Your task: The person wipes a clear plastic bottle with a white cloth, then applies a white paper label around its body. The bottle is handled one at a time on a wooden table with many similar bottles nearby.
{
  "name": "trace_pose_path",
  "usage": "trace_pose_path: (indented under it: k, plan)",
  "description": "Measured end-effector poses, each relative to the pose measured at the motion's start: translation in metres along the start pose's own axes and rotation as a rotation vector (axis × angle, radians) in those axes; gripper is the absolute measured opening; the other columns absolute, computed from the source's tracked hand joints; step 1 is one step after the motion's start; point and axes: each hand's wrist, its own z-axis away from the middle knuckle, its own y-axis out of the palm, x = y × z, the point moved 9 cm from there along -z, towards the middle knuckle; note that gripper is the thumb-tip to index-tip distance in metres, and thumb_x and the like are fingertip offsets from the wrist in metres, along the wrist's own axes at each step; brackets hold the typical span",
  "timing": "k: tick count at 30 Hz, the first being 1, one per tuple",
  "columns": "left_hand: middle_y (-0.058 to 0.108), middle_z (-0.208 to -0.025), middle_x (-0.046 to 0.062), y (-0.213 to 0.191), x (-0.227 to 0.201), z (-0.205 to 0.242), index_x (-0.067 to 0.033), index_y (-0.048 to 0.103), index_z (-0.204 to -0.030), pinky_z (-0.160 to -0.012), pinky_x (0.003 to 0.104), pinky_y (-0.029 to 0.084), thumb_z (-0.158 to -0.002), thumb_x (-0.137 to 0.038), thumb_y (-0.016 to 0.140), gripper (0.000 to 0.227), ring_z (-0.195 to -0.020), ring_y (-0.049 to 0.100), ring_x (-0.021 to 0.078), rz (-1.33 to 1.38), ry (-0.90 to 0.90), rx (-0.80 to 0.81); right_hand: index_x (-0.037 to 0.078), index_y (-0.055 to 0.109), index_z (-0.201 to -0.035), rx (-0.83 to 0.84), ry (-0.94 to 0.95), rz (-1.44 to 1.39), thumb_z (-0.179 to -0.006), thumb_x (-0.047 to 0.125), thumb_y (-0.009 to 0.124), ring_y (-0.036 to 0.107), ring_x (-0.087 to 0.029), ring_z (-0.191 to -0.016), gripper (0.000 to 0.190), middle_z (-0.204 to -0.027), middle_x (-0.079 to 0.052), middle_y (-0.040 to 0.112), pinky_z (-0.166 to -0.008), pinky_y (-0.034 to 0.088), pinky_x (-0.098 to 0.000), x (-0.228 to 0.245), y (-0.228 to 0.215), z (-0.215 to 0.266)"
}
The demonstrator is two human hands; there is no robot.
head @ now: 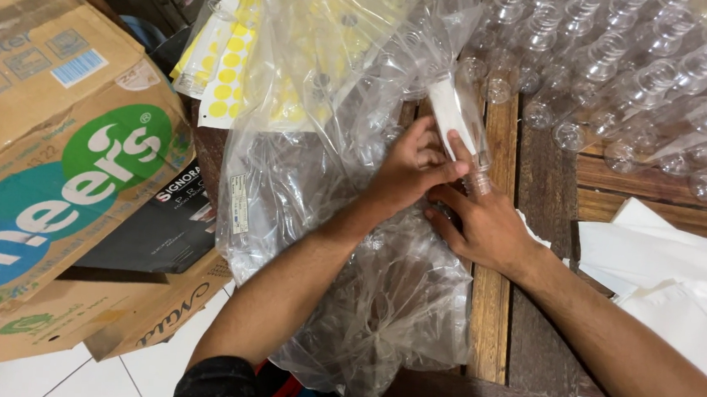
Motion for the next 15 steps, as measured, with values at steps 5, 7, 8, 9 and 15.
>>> trace_pose_path:
  k: [5,7,8,9,15]
  plan:
    - [0.063,-0.118,0.019,0.000,0.003,-0.003,0.0022,0.041,-0.144,-0.086,0.042,0.064,-0.086,-0.011,0.082,0.072,-0.100,0.068,0.0249,0.104,0.003,0.042,0.009,0.071,-0.102,0.003,-0.018,-0.121,-0.091,0.023,0.070,0.063,-0.054,-0.113,0.017,-0.167,-0.021,0.018,-0.089,0.061,-0.0588,-0.001,-0.001,-0.001]
    - [0.064,-0.117,0.019,0.003,0.004,-0.003,0.0014,0.042,-0.143,-0.086,0.043,0.064,-0.088,-0.009,0.079,0.067,-0.100,0.069,0.0251,0.109,0.004,0.056,0.009,0.072,-0.099,0.026,-0.012,-0.125,-0.091,0.022,0.070,0.064,-0.054,-0.114,0.015,-0.168,-0.020,0.015,-0.090,0.061,-0.0572,-0.002,0.001,-0.001]
    - [0.064,-0.117,0.019,0.004,0.004,-0.002,0.0011,0.041,-0.143,-0.085,0.042,0.065,-0.086,-0.011,0.082,0.071,-0.100,0.068,0.0243,0.091,0.010,0.051,0.009,0.073,-0.099,0.033,-0.016,-0.125,-0.091,0.021,0.070,0.063,-0.055,-0.114,0.015,-0.168,-0.021,0.016,-0.089,0.061,-0.0571,0.001,-0.001,-0.002]
    - [0.064,-0.116,0.019,0.005,0.003,-0.002,0.0008,0.041,-0.143,-0.084,0.041,0.065,-0.084,-0.013,0.085,0.075,-0.099,0.068,0.0234,0.072,0.018,0.046,0.008,0.073,-0.099,0.039,-0.021,-0.123,-0.091,0.021,0.070,0.062,-0.056,-0.114,0.015,-0.167,-0.023,0.016,-0.089,0.061,-0.0571,0.004,-0.004,-0.004]
    - [0.063,-0.116,0.022,0.002,0.000,-0.001,0.0026,0.041,-0.140,-0.082,0.041,0.064,-0.084,-0.018,0.085,0.074,-0.102,0.067,0.0270,0.006,-0.009,0.020,0.017,0.073,-0.105,-0.030,-0.012,0.007,-0.090,0.034,0.071,0.069,-0.043,-0.089,0.023,-0.118,-0.015,0.057,-0.077,0.061,-0.0499,0.020,-0.020,-0.007]
